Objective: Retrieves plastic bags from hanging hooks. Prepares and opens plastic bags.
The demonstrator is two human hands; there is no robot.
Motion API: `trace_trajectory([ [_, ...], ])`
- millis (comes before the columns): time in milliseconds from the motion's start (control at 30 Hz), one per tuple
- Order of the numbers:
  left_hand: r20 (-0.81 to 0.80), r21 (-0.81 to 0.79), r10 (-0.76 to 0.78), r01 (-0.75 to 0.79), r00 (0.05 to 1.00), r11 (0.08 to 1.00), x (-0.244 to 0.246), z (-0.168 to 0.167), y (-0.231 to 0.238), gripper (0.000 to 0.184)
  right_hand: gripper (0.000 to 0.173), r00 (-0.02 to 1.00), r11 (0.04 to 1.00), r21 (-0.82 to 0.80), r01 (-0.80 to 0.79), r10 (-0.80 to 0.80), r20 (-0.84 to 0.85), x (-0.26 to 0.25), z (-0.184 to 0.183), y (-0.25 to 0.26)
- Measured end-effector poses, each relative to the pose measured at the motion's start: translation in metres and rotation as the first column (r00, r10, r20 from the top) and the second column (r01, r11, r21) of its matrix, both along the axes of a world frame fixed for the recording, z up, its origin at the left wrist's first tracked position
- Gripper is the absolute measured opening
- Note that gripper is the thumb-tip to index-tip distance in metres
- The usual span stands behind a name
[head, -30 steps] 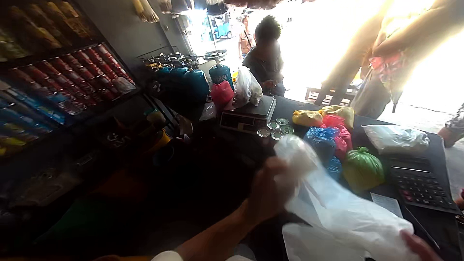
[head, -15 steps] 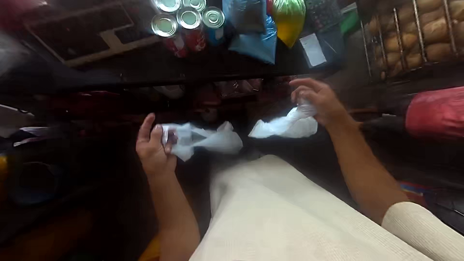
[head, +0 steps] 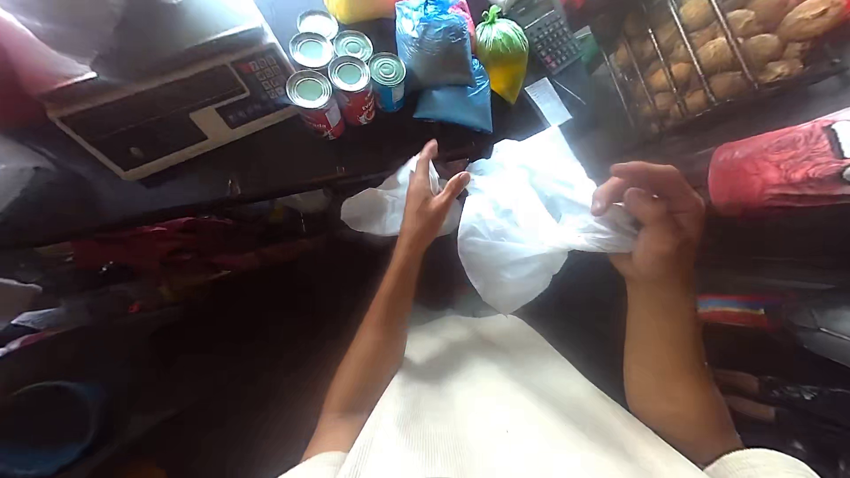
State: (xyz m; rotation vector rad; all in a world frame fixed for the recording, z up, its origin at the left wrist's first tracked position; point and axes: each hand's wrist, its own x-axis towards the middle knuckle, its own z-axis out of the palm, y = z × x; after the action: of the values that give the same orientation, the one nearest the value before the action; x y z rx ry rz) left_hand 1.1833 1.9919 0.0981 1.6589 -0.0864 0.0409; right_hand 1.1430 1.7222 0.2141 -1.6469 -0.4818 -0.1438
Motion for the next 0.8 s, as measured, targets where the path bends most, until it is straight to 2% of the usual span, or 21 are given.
trace_trajectory([
  [67,0.077,0.150,-0.147,0.134,0.986,0.979,0.016,0.021,-0.005,0.090,0.028,1.000,1.000,-0.002,0.001,-0.002,-0.023,0.000,-0.013,-0.001],
  [133,0.008,0.440,-0.321,0.285,0.947,0.852,0.028,0.026,-0.025,0.099,0.030,0.998,0.999,-0.008,-0.033,0.033,-0.050,0.004,-0.026,0.002],
  [167,-0.014,0.569,-0.379,0.319,0.925,0.757,0.038,0.014,-0.038,0.087,0.030,0.997,0.999,0.003,-0.047,0.047,-0.059,0.009,-0.032,0.004],
  [200,-0.005,0.654,-0.418,0.320,0.908,0.686,0.047,-0.006,-0.048,0.064,0.032,0.996,0.999,0.020,-0.051,0.052,-0.068,0.013,-0.038,0.005],
  [233,0.012,0.686,-0.437,0.311,0.899,0.658,0.055,-0.026,-0.053,0.041,0.033,0.996,0.999,0.015,-0.040,0.041,-0.078,0.016,-0.043,0.002],
  [267,0.025,0.664,-0.437,0.312,0.899,0.679,0.062,-0.037,-0.053,0.028,0.032,0.997,0.999,-0.031,-0.018,0.015,-0.081,0.020,-0.045,-0.006],
  [333,0.062,0.500,-0.392,0.311,0.918,0.808,0.074,-0.032,-0.042,0.020,0.031,0.995,0.949,-0.303,0.089,-0.101,-0.023,0.029,-0.047,-0.037],
  [367,0.072,0.422,-0.392,0.328,0.917,0.845,0.077,-0.020,-0.036,0.016,0.035,0.984,0.851,-0.498,0.167,-0.177,0.029,0.032,-0.047,-0.054],
  [433,0.058,0.324,-0.450,0.410,0.891,0.853,0.075,0.010,-0.035,0.017,0.045,0.952,0.559,-0.785,0.268,-0.277,0.128,0.039,-0.048,-0.086],
  [467,0.039,0.301,-0.491,0.458,0.870,0.836,0.076,0.026,-0.039,0.023,0.045,0.930,0.448,-0.843,0.299,-0.333,0.154,0.046,-0.045,-0.099],
  [500,0.020,0.284,-0.512,0.486,0.859,0.826,0.075,0.040,-0.045,0.028,0.042,0.899,0.393,-0.848,0.354,-0.391,0.194,0.052,-0.040,-0.110],
  [533,0.014,0.274,-0.507,0.485,0.862,0.831,0.073,0.051,-0.054,0.033,0.038,0.860,0.386,-0.807,0.448,-0.434,0.270,0.052,-0.033,-0.116],
  [567,0.023,0.260,-0.480,0.458,0.877,0.850,0.072,0.058,-0.064,0.034,0.034,0.820,0.426,-0.719,0.549,-0.442,0.364,0.049,-0.023,-0.114],
  [600,0.037,0.234,-0.438,0.418,0.898,0.878,0.070,0.064,-0.075,0.034,0.032,0.804,0.519,-0.615,0.594,-0.402,0.438,0.045,-0.016,-0.105],
  [633,0.045,0.198,-0.405,0.389,0.913,0.899,0.065,0.068,-0.086,0.032,0.031,0.818,0.635,-0.529,0.563,-0.336,0.467,0.042,-0.016,-0.091],
  [667,0.050,0.162,-0.393,0.380,0.918,0.911,0.057,0.070,-0.099,0.029,0.029,0.859,0.718,-0.501,0.483,-0.278,0.430,0.042,-0.025,-0.076],
  [700,0.053,0.125,-0.399,0.390,0.916,0.912,0.048,0.074,-0.114,0.026,0.026,0.914,0.738,-0.549,0.392,-0.244,0.325,0.052,-0.041,-0.068],
  [733,0.046,0.092,-0.419,0.414,0.907,0.906,0.038,0.074,-0.128,0.022,0.022,0.960,0.704,-0.658,0.269,-0.253,0.122,0.064,-0.066,-0.070],
  [767,0.033,0.076,-0.447,0.444,0.894,0.893,0.025,0.073,-0.143,0.019,0.022,0.936,0.668,-0.740,0.080,-0.306,-0.175,0.074,-0.098,-0.083],
  [800,0.026,0.073,-0.490,0.487,0.871,0.870,0.012,0.072,-0.159,0.020,0.027,0.830,0.673,-0.736,-0.077,-0.366,-0.422,0.084,-0.149,-0.107],
])
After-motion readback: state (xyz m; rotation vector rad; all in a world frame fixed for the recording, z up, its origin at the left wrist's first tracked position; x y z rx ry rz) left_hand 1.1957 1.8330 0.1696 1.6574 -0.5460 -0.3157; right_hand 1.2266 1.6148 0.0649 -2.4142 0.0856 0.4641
